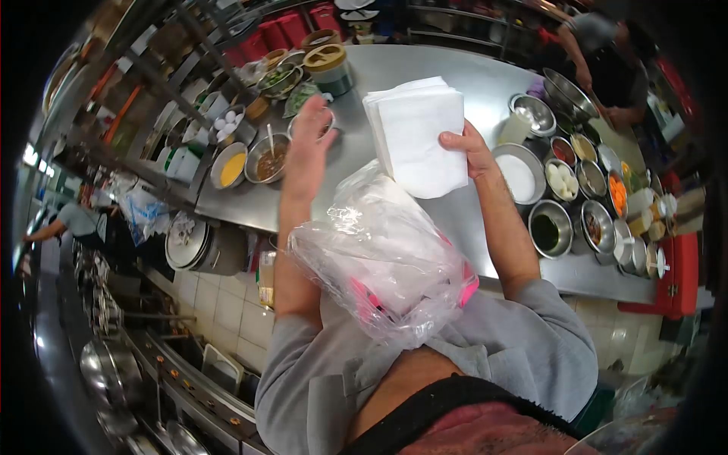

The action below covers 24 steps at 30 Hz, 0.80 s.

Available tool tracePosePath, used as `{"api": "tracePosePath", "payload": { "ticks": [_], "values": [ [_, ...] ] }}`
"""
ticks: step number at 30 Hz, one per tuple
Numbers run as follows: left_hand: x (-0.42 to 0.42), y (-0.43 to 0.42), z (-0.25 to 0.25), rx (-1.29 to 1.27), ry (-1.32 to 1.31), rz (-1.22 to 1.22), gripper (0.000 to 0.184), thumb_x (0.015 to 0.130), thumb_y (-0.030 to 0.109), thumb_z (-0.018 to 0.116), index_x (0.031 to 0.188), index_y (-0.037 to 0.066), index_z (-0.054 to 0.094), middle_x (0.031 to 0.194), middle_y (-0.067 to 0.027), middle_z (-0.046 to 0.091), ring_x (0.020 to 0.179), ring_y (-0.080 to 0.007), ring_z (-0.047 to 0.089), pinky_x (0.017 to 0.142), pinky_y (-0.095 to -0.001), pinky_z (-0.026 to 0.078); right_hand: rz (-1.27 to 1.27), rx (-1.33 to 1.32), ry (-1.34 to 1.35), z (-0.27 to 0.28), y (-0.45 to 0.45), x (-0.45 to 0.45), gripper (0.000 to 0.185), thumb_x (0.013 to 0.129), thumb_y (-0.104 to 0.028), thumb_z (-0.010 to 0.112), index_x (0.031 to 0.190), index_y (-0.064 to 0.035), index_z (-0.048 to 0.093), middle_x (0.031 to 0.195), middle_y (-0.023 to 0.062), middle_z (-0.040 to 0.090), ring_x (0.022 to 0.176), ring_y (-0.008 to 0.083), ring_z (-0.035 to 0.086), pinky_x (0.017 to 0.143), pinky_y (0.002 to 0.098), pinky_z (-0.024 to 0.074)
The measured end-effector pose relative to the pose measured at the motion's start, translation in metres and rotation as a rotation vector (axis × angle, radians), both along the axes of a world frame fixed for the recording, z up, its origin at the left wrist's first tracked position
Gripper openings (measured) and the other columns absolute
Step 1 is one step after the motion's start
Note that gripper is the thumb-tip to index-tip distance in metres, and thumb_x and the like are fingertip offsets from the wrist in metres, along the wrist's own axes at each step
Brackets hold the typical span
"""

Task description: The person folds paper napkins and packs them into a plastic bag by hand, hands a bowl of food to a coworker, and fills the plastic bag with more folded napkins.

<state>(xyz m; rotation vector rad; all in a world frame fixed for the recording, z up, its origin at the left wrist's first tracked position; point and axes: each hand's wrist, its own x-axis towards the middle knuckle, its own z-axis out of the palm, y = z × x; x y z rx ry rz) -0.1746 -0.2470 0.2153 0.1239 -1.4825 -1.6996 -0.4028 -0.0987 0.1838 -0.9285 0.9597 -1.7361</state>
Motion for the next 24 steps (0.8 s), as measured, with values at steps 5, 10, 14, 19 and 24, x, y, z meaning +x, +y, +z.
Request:
{"api": "tracePosePath", "payload": {
  "ticks": [5,10,14,19,24],
  "values": [
    [-0.039,0.0,-0.024,0.36,-0.013,-0.255,0.068,0.09,0.055,0.035,0.135,0.005,0.027,0.136,-0.0105,0.037,0.121,-0.0231,0.04,0.099,-0.0403,0.034,0.042,0.01,0.038,0.011,-0.035,0.017,0.066,0.079,-0.022,0.065,0.134,-0.0033,0.032,0.121,0.0108,0.05,0.108,0.0184,0.051,0.092,0.0312,0.0403],
    [-0.047,-0.002,-0.028,0.384,-0.102,-0.188,0.067,0.09,0.056,0.032,0.132,0.004,0.031,0.131,-0.0118,0.042,0.119,-0.0218,0.044,0.097,-0.0375,0.039,-0.096,0.056,0.292,0.022,-0.049,0.024,0.058,0.091,-0.027,0.048,0.14,-0.0073,0.023,0.123,0.0075,0.049,0.108,0.0138,0.048,0.094,0.027,0.037],
    [-0.046,-0.001,-0.027,0.406,-0.152,-0.22,0.067,0.09,0.056,0.032,0.132,0.004,0.032,0.13,-0.0118,0.043,0.118,-0.0221,0.045,0.097,-0.0377,0.039,-0.094,0.086,0.413,0.022,-0.053,0.018,0.046,0.096,-0.029,0.037,0.138,-0.0107,0.03,0.12,0.0043,0.05,0.106,0.0112,0.047,0.093,0.026,0.0361],
    [-0.05,-0.002,-0.026,0.498,-0.004,-0.355,0.068,0.09,0.051,0.042,0.137,0.005,0.022,0.131,-0.0123,0.041,0.12,-0.0231,0.043,0.098,-0.0385,0.037,-0.152,0.044,0.622,0.014,-0.064,0.005,0.046,0.095,-0.025,0.042,0.136,-0.0088,0.033,0.119,0.0062,0.051,0.103,0.0114,0.048,0.091,0.0265,0.0374],
    [-0.061,0.007,-0.02,0.327,-0.054,-0.056,0.097,0.073,0.003,0.068,0.139,0.005,-0.004,0.13,-0.0145,0.036,0.114,-0.0252,0.045,0.096,-0.0366,0.039,-0.404,0.021,0.694,0.016,-0.059,0.005,0.06,0.084,-0.023,0.061,0.135,-0.0049,0.034,0.118,0.0106,0.052,0.102,0.0143,0.051,0.088,0.0287,0.041]
  ]
}}
